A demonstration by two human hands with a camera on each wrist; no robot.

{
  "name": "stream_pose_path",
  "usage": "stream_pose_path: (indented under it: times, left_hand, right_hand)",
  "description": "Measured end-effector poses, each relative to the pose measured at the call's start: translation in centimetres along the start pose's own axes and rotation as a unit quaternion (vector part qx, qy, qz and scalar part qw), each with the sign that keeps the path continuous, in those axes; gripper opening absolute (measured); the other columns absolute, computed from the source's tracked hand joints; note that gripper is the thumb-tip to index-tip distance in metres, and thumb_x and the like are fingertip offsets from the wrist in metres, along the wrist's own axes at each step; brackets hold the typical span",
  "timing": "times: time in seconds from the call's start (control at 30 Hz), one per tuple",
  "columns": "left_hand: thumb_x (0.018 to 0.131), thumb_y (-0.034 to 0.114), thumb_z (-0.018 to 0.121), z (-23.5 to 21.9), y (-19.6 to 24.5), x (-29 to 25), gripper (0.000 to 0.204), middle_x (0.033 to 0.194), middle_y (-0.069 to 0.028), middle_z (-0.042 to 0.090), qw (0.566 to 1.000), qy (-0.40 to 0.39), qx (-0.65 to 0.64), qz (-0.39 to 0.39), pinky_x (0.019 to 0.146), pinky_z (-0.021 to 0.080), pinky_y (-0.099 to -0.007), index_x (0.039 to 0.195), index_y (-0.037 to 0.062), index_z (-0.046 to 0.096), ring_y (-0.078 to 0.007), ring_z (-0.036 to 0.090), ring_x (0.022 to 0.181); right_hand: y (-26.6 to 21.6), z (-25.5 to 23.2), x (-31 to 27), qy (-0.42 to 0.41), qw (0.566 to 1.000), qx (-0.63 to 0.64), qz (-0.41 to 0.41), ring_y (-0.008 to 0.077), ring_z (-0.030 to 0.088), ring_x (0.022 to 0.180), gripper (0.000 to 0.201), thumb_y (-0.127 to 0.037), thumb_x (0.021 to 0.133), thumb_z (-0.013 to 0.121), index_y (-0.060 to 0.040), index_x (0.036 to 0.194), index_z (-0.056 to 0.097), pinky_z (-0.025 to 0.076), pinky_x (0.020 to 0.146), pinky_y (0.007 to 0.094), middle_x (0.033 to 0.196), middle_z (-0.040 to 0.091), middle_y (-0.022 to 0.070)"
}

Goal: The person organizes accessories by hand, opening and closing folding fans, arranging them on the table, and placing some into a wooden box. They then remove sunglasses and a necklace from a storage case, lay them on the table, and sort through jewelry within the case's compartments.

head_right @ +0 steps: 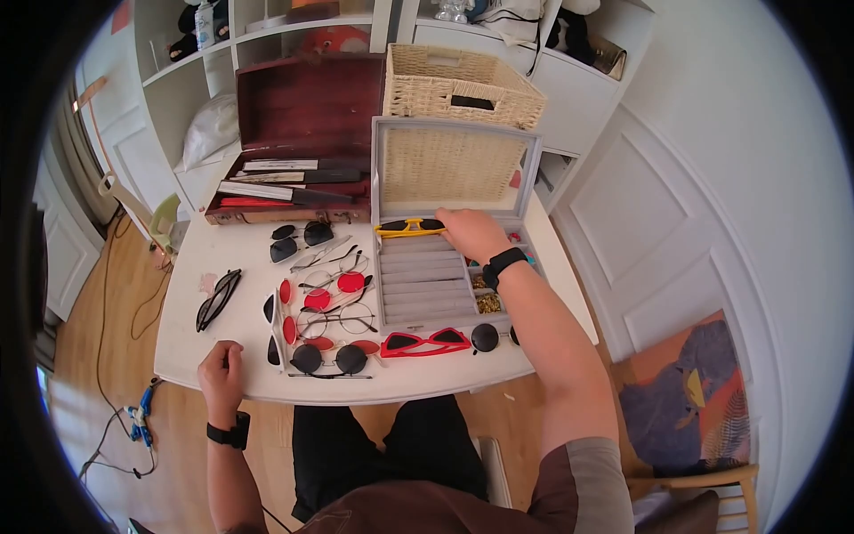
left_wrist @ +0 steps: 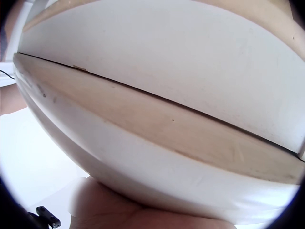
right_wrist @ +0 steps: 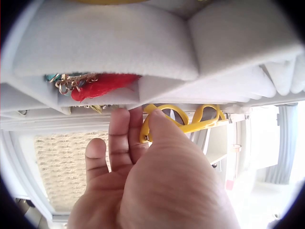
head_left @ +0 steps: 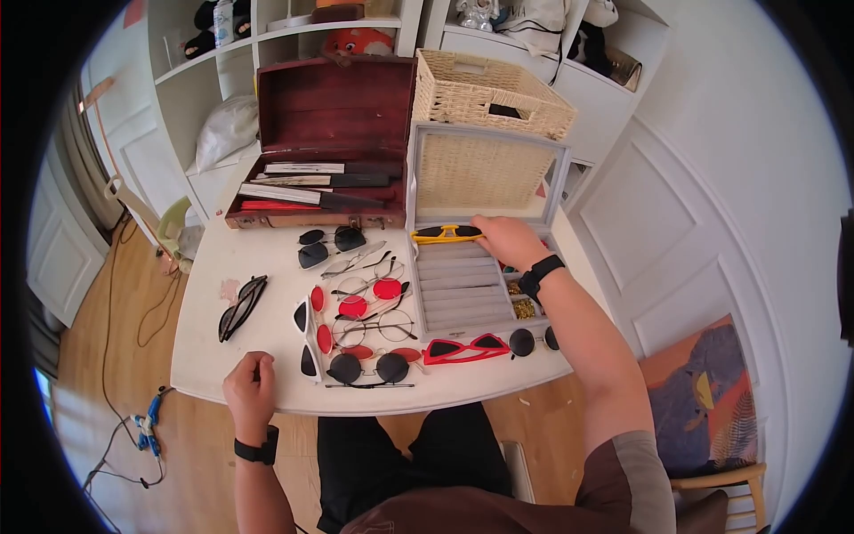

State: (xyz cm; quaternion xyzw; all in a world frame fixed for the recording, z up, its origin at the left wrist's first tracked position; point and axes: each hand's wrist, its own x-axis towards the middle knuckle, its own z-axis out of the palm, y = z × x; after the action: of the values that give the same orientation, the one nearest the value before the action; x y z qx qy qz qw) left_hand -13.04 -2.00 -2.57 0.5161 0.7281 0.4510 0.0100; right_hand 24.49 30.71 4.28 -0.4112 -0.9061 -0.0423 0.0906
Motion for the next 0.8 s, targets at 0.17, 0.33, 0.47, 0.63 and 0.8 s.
stream_pose_path:
  times: [0.17,0.33,0.47,0.63,0.8]
  left_hand:
    - [0.093,0.010,0.063,0.2,-0.1,-0.1,0.014,0.065,-0.0122,0.062,1.000,0.006,-0.006,0.003,0.054,0.045,-0.0323,0.086,0.0005,0.068,-0.0219,0.058,0.052]
    - [0.093,0.010,0.063,-0.1,0.1,0.0,0.013,0.066,-0.0124,0.063,1.000,-0.012,0.006,-0.020,0.054,0.045,-0.0326,0.086,0.0003,0.068,-0.0223,0.058,0.052]
    - [0.093,0.010,0.063,0.1,-0.1,-0.1,0.013,0.066,-0.0127,0.063,1.000,-0.003,0.000,-0.009,0.054,0.045,-0.0325,0.086,0.0002,0.068,-0.0226,0.058,0.053]
    - [0.093,0.010,0.063,0.0,0.0,0.0,0.013,0.066,-0.0127,0.063,1.000,0.000,-0.008,-0.006,0.054,0.046,-0.0325,0.086,0.0005,0.068,-0.0233,0.058,0.053]
    - [0.093,0.011,0.063,0.1,-0.1,0.0,0.013,0.066,-0.0124,0.063,1.000,0.001,0.003,-0.004,0.054,0.046,-0.0327,0.085,0.0012,0.068,-0.0235,0.059,0.053]
  right_hand:
    - [0.0,0.4,0.1,0.024,0.999,-0.025,-0.034,0.0372,0.068,0.083,0.017,-0.016,0.087,0.069,-0.0068,0.099,0.062,0.053,0.073,0.0491,0.084,0.070,0.0149]
    - [0.2,0.6,-0.1,0.020,0.998,-0.047,-0.044,0.0351,0.067,0.089,0.016,-0.016,0.087,0.069,-0.0067,0.099,0.063,0.055,0.076,0.0471,0.091,0.068,0.0135]
    - [0.2,0.8,0.1,0.020,0.996,-0.070,-0.041,0.0332,0.066,0.093,0.013,-0.014,0.087,0.068,-0.0054,0.095,0.065,0.055,0.078,0.0452,0.096,0.065,0.0121]
    - [0.4,1.2,0.2,0.024,0.995,-0.080,-0.049,0.0328,0.066,0.093,0.013,-0.015,0.086,0.067,-0.0054,0.094,0.067,0.055,0.080,0.0447,0.097,0.065,0.0116]
    - [-0.5,-0.2,0.2,-0.008,0.993,-0.106,-0.049,0.0301,0.066,0.096,0.020,-0.024,0.085,0.071,-0.0067,0.095,0.069,0.054,0.081,0.0436,0.099,0.065,0.0100]
